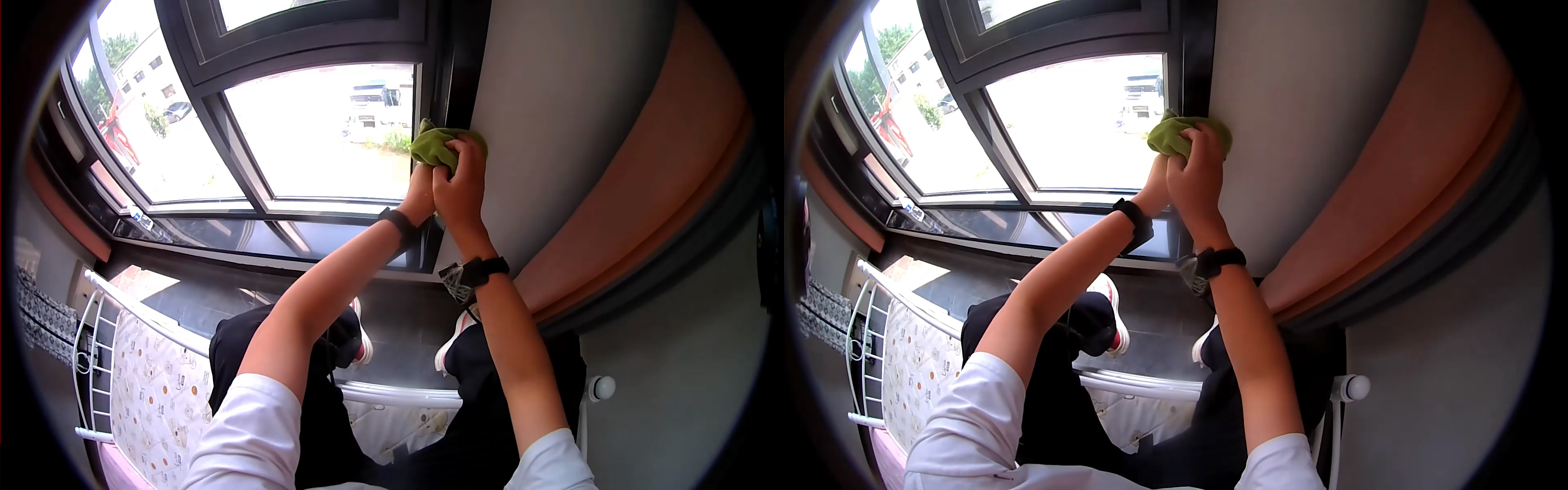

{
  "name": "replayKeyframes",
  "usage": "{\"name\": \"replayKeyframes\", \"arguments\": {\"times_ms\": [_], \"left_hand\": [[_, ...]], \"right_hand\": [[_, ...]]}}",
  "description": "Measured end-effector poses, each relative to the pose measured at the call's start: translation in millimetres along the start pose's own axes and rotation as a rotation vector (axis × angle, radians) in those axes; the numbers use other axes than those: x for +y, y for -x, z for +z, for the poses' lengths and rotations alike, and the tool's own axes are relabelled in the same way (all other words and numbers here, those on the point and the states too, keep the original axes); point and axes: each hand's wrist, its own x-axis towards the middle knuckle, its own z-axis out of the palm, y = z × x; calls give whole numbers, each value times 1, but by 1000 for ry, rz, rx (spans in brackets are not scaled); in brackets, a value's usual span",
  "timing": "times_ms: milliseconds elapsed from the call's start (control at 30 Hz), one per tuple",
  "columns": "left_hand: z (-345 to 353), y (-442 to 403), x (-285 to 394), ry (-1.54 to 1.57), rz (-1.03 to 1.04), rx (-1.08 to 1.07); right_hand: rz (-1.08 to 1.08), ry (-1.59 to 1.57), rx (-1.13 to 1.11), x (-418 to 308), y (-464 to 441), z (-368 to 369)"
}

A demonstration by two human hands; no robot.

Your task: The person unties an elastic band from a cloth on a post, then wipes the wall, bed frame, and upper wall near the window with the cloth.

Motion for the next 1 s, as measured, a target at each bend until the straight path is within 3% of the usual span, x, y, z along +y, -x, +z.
{"name": "replayKeyframes", "arguments": {"times_ms": [233, 300, 367, 500, 567, 600, 667, 700, 767, 867, 900, 967, 1000], "left_hand": [[2, -2, 24, -268, 141, 87], [9, -8, 29, -296, 119, 157], [12, -10, 32, -132, 73, 293], [16, -6, 34, -204, 5, 296], [16, -7, 27, -203, 5, 276], [16, -7, 23, -246, 28, 310], [16, -6, 27, -255, 28, 319], [15, -5, 29, -279, 24, 321], [15, -3, 39, -238, -38, 284], [16, 0, 40, -268, -60, 282], [18, -1, 40, -315, -28, 298], [17, -2, 36, -359, 9, 318], [12, -3, 37, -452, -64, 238]], "right_hand": [[-13, -28, 90, 17, 3, -3], [-5, -73, 127, 26, -6, -6], [131, -153, 213, 39, -16, -13], [207, -29, 146, 71, -23, -25], [447, -156, 250, 75, -19, -30], [443, -142, 247, 77, -18, -31], [785, -297, 297, 84, -24, -29], [770, -289, 292, 88, -25, -29], [780, -497, 76, 86, -25, -31], [682, -701, 66, 73, -28, -20], [684, -700, 66, 67, -27, -19], [473, -410, 18, 59, -25, -20], [458, -413, 10, 58, -24, -23]]}}
